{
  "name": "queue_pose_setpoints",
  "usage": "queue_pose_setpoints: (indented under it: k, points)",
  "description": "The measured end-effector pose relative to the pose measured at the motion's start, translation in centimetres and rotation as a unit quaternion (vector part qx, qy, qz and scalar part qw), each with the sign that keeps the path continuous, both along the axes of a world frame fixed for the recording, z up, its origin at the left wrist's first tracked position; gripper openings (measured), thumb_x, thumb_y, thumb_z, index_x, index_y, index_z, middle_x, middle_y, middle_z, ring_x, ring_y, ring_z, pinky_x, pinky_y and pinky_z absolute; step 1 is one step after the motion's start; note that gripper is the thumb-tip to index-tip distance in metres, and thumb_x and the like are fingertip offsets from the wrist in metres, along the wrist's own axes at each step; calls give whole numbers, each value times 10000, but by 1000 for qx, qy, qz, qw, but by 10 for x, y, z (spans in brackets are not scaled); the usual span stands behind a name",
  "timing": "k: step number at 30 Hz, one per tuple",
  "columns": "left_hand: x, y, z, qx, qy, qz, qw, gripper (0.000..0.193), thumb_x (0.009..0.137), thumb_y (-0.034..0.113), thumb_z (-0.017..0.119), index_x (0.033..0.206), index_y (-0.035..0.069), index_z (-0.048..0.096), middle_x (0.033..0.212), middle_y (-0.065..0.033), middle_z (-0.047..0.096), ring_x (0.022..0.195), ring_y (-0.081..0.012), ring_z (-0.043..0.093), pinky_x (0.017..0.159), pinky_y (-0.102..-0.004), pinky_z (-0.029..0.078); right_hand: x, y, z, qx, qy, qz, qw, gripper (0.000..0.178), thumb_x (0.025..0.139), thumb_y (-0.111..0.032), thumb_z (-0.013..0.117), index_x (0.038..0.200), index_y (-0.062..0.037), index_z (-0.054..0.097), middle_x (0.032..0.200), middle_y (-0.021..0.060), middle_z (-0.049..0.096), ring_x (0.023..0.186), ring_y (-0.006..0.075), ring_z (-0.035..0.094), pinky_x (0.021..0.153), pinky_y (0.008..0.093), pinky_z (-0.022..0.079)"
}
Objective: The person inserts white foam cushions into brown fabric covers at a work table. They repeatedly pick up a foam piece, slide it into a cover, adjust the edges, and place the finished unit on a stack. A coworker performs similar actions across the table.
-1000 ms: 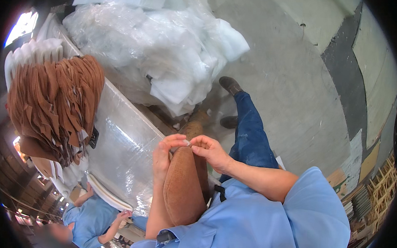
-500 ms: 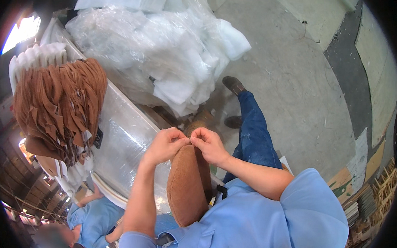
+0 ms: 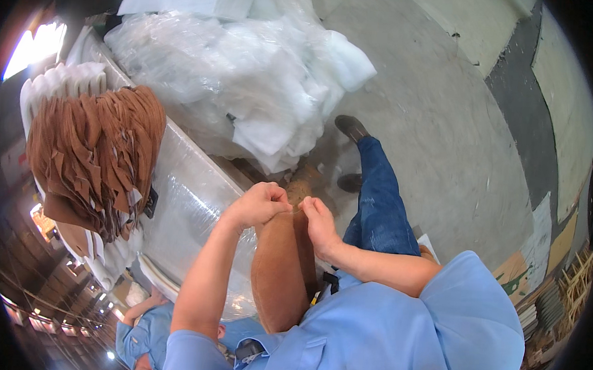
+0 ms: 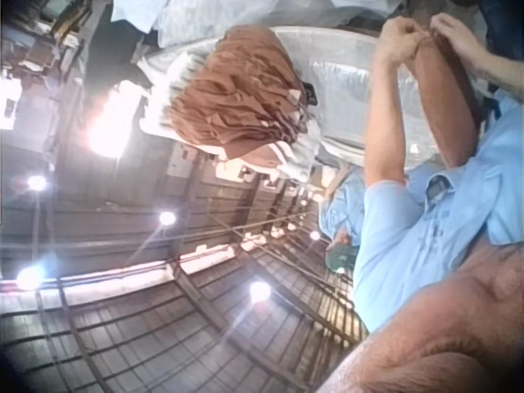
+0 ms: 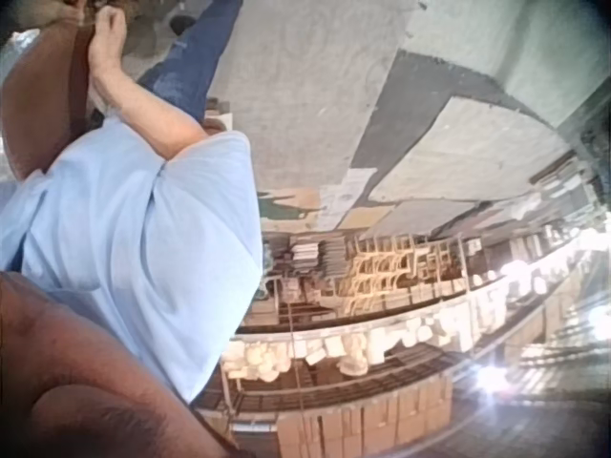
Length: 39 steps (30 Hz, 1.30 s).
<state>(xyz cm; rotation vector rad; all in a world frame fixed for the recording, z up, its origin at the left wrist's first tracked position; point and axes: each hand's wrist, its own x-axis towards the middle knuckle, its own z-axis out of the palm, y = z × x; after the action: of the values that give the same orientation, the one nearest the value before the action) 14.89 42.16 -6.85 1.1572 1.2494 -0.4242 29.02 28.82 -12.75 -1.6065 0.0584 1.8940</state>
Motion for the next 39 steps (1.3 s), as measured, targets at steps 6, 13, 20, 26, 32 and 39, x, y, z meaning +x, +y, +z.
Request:
queue_pose_setpoints:
  k: [6,13,20,26,32,39]
  points:
    - [38,-33,-13,166,-37,15,985,251,837,227,778,776,-5,707,756,-103,636,724,-194,596,672,-375,475,11,8,1,-17,67,-84,994,426,1124,-450,504,1044,-55,640,966,33,641,890,147,595,813,341,515]
    - [72,-4,-21,-18,-41,-112,993,363,812,334,740,963,9,794,930,-211,759,817,-348,724,743,-455,563,48,17,11,-87,72,-89,990,601,1066,-651,480,1063,-67,622,1014,104,656,945,240,678,832,410,571]
    - [73,31,-15,-83,-29,-314,945,434,816,447,838,1075,99,815,1070,-102,773,947,-302,733,797,-427,607,31,20,2,-74,54,-112,989,582,1083,-627,462,1082,-71,634,1025,87,664,917,230,655,827,405,551]
    - [68,13,-30,-52,-56,-200,977,322,831,342,815,992,64,789,1018,-129,768,902,-287,715,770,-442,583,38,24,2,-73,41,-93,992,566,1108,-593,428,1125,-71,645,1048,76,692,952,209,676,843,376,554]
    - [51,-30,-43,-10,-79,109,991,214,814,218,707,847,6,721,824,-188,692,753,-291,629,712,-450,508,49,28,-12,-30,-29,60,997,577,1109,-591,427,1152,-66,664,1063,75,702,915,183,688,811,337,558]
    - [34,-60,-54,85,-125,297,943,332,813,230,719,651,3,538,616,-118,515,594,-216,476,575,-428,394,48,35,-57,-13,27,63,998,523,1105,-543,495,1068,-63,700,976,73,703,883,171,682,791,344,544]
